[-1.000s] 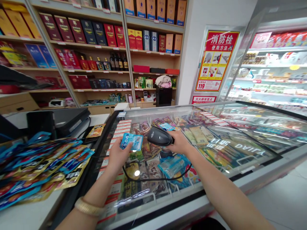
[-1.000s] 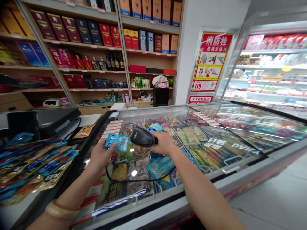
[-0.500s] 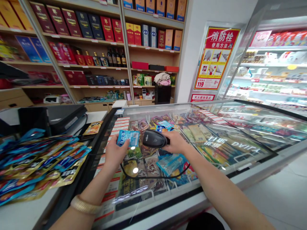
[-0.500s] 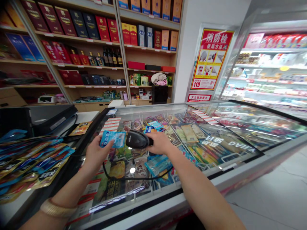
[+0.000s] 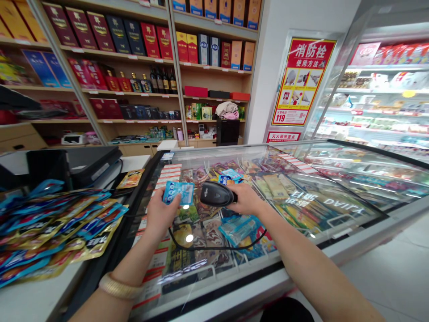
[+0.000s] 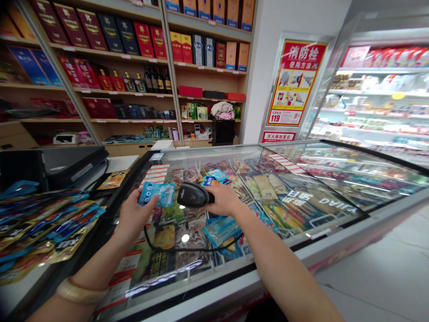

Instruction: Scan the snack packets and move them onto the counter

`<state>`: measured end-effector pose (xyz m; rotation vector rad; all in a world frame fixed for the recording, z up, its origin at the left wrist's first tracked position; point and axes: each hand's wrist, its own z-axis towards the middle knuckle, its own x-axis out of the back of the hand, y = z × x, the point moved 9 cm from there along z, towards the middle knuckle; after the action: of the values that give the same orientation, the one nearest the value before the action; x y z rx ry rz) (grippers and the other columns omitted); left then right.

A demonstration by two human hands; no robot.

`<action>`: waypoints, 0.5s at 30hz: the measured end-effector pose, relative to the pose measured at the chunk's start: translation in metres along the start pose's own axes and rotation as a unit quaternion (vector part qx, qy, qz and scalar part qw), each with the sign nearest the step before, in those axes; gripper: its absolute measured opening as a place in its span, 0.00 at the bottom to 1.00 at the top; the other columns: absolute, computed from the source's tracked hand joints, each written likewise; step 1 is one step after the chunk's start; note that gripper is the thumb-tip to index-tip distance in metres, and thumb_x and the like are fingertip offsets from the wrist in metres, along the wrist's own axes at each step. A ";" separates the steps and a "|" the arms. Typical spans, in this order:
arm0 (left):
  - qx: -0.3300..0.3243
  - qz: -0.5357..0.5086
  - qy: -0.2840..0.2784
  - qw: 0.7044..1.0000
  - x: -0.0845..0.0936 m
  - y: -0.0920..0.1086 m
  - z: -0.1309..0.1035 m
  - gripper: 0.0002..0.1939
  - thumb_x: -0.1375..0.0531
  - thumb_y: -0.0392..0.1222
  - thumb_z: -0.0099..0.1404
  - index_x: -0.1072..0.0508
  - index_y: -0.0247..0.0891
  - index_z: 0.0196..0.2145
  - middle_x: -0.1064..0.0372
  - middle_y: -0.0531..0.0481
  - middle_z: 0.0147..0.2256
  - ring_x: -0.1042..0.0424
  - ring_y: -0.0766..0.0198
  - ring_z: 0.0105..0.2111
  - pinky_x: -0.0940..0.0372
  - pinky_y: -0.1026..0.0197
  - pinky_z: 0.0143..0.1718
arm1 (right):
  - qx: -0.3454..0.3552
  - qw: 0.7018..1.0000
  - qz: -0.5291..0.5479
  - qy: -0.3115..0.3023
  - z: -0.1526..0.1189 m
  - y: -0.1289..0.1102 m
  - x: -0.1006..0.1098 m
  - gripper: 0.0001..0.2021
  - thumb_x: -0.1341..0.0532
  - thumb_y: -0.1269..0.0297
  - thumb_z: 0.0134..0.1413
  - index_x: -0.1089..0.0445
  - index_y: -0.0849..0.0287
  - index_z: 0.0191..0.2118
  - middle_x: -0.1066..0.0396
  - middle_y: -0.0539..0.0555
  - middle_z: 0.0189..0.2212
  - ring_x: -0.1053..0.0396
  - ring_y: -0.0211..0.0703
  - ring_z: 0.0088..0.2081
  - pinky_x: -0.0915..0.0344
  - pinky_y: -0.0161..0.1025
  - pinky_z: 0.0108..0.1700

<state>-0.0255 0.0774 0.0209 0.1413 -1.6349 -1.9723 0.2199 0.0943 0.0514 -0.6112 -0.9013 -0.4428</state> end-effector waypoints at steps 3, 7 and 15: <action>-0.005 0.009 0.004 1.000 0.000 -0.002 0.001 0.19 0.39 0.51 0.50 0.32 0.38 0.38 0.30 0.54 0.27 0.29 0.62 0.22 0.34 0.61 0.25 | -0.004 1.000 0.003 0.001 0.000 0.001 0.000 0.10 0.33 0.64 0.44 0.26 0.57 0.36 0.24 0.52 0.30 0.29 0.43 0.32 0.42 0.34 0.33; -0.011 0.033 0.011 0.999 0.001 -0.001 0.001 0.20 0.39 0.51 0.51 0.31 0.38 0.39 0.29 0.54 0.27 0.30 0.62 0.23 0.35 0.61 0.26 | -0.003 1.000 0.009 -0.002 -0.001 0.002 -0.001 0.10 0.34 0.64 0.44 0.27 0.57 0.36 0.24 0.52 0.31 0.28 0.44 0.34 0.40 0.34 0.35; -0.120 0.243 0.157 0.950 0.064 0.036 0.014 0.20 0.46 0.45 0.60 0.26 0.37 0.47 0.25 0.43 0.41 0.28 0.53 0.41 0.37 0.50 0.47 | 0.001 1.000 0.018 0.017 -0.002 0.006 0.005 0.12 0.36 0.64 0.47 0.28 0.58 0.40 0.24 0.54 0.34 0.27 0.46 0.37 0.37 0.35 0.39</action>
<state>-0.0719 0.0558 0.0751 -0.0398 -1.0878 -1.6473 0.2270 0.0970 0.0531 -0.6144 -0.8568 -0.4193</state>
